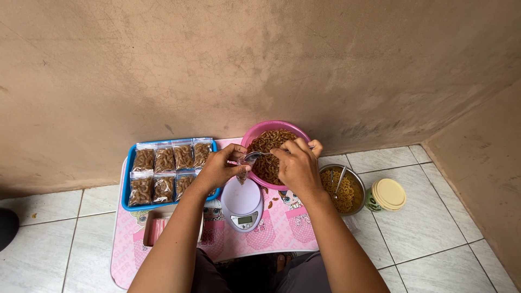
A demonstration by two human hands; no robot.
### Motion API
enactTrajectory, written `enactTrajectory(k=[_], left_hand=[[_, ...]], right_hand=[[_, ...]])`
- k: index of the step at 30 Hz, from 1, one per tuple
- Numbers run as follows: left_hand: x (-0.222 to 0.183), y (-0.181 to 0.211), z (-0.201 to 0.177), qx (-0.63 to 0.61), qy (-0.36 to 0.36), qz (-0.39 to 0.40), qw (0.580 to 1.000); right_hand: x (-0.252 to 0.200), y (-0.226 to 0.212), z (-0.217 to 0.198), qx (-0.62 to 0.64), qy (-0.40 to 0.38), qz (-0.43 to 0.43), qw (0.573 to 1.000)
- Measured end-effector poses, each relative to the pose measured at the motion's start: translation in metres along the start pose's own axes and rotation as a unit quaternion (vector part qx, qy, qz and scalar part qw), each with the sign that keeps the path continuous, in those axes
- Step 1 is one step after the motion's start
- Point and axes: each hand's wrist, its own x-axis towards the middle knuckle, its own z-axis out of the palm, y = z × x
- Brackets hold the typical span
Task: Packaging dried food items into small plastic bags using a spoon and a digital scale for portioning.
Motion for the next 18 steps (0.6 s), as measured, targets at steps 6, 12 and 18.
enactTrajectory(k=[6, 12, 18], left_hand=[[-0.005, -0.006, -0.003, 0.09, -0.058, -0.049, 0.993], [-0.003, -0.02, 0.005, 0.209, -0.115, -0.04, 0.97], [-0.012, -0.006, 0.013, 0.302, -0.173, -0.083, 0.934]], right_hand=[[-0.012, 0.024, -0.006, 0.017, -0.033, 0.072, 0.997], [-0.028, 0.021, -0.004, 0.048, -0.14, 0.092, 0.985], [-0.034, 0.028, -0.019, 0.026, -0.168, 0.117, 0.978]])
